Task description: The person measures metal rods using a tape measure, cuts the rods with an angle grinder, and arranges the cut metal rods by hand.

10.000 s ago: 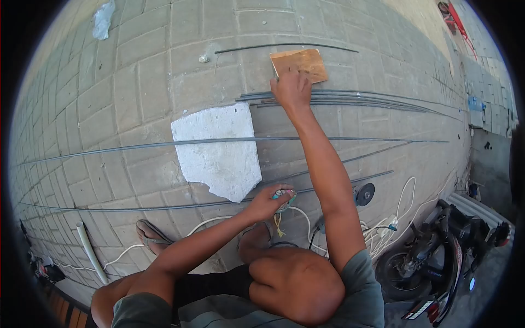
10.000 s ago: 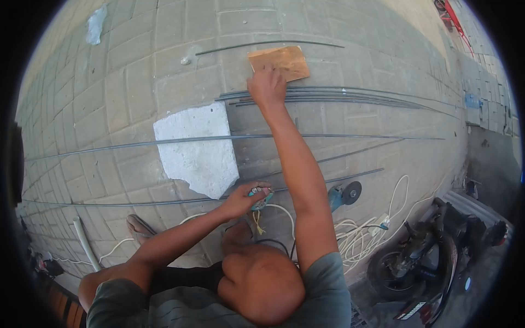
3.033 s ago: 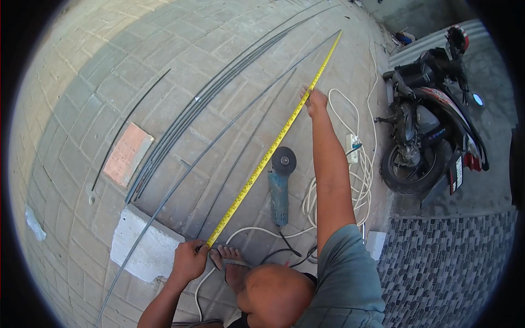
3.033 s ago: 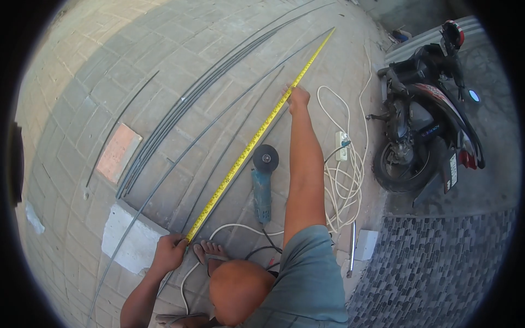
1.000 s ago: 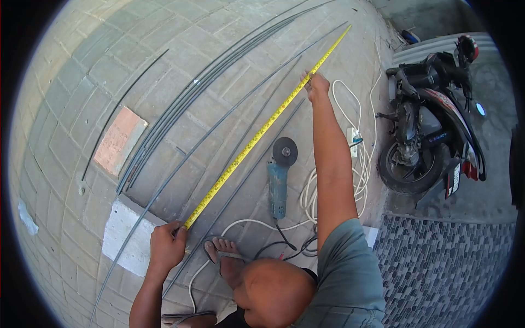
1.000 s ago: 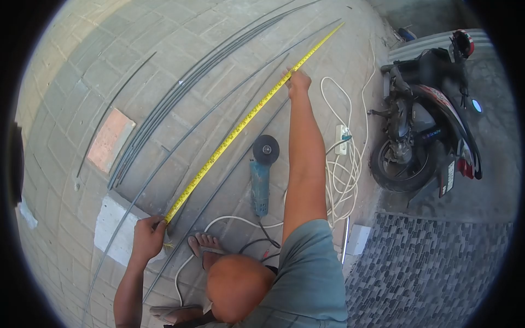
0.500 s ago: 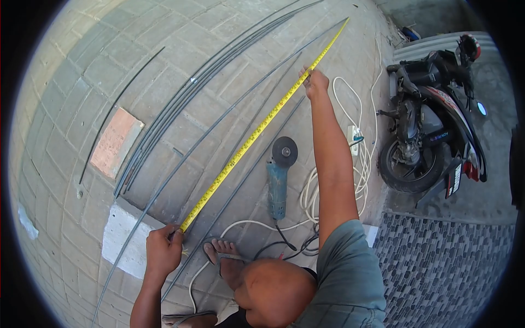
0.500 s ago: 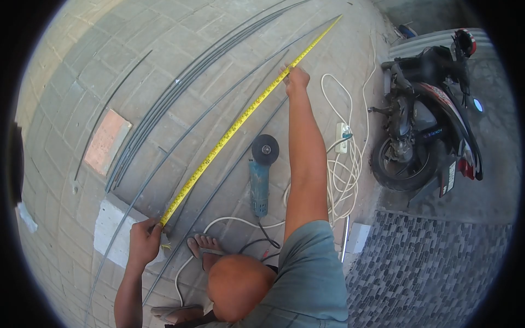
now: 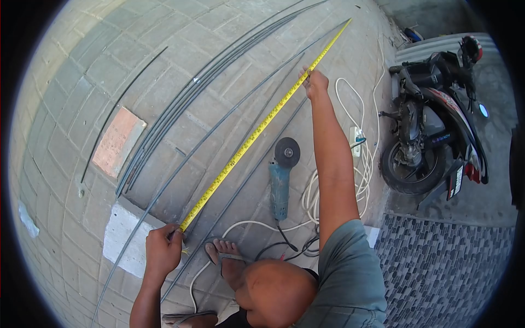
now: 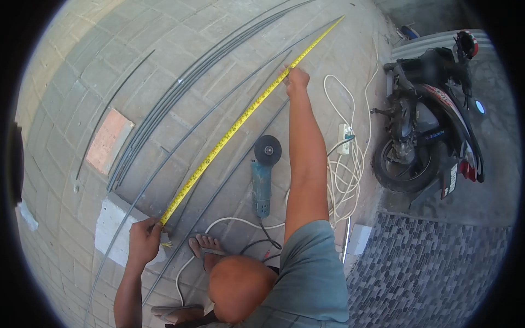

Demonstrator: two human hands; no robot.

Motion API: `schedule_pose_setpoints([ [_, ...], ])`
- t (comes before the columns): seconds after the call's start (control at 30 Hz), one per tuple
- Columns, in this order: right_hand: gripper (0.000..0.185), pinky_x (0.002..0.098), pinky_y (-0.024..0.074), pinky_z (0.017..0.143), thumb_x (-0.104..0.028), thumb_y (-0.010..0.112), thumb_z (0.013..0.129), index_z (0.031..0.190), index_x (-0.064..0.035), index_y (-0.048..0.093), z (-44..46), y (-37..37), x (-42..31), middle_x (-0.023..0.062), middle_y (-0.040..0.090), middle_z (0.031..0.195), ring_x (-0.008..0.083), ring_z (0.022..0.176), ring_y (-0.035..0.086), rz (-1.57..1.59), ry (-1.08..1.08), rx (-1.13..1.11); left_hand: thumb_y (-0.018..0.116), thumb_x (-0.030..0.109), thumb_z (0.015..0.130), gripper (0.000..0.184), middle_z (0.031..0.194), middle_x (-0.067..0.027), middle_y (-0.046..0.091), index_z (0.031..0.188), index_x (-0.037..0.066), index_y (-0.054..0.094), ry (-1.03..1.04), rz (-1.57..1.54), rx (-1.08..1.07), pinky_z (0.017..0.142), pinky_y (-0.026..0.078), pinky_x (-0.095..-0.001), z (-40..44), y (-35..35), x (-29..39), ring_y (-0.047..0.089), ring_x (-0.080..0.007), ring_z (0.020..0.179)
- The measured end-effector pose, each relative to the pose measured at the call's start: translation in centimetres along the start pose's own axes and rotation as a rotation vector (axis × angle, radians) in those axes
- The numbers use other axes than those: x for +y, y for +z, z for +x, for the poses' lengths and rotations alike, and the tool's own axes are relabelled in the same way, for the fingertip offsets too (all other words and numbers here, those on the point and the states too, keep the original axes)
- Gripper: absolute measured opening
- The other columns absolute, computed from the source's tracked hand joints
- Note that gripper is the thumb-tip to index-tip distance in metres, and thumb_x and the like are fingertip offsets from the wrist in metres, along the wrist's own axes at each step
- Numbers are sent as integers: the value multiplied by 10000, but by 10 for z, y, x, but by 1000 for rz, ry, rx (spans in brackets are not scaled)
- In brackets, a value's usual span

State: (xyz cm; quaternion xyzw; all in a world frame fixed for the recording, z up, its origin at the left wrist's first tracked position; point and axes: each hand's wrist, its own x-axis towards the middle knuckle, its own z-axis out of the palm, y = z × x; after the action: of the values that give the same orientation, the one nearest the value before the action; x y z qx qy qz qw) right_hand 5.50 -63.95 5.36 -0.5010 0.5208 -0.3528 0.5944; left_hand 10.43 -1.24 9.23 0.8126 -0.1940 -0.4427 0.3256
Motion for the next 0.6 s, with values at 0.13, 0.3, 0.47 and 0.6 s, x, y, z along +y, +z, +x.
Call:
schedule_pose_setpoints([
  [0.13,377,475,634,1011,20,461,1071,1427,142,477,-2,2,1,255,631,1375,383,1180,693,24,-1,6,639,119,945,222,809,-190,774,1005,-36,785,28,-3,31,721,578,-422,1,-1,-1,756,-344,715],
  [0.3,351,473,582,1105,27,499,1060,1379,172,477,-10,7,20,288,606,1365,410,1228,667,52,71,-119,651,182,934,238,775,-233,723,984,-9,784,2,65,64,729,568,-477,7,-15,-9,725,-418,740],
  [0.47,420,462,523,1186,-5,551,1059,1436,160,470,-38,31,69,250,569,1455,380,1351,593,67,148,-188,656,228,929,273,832,-245,735,1029,10,785,-17,159,163,769,570,-515,14,-40,-27,719,-453,791],
  [0.6,486,493,528,1182,-39,564,1066,1481,171,422,-76,43,91,249,566,1426,398,1341,594,122,181,-216,625,190,949,249,843,-159,782,970,-15,765,-40,246,175,752,572,-428,6,-57,-31,754,-342,779],
])
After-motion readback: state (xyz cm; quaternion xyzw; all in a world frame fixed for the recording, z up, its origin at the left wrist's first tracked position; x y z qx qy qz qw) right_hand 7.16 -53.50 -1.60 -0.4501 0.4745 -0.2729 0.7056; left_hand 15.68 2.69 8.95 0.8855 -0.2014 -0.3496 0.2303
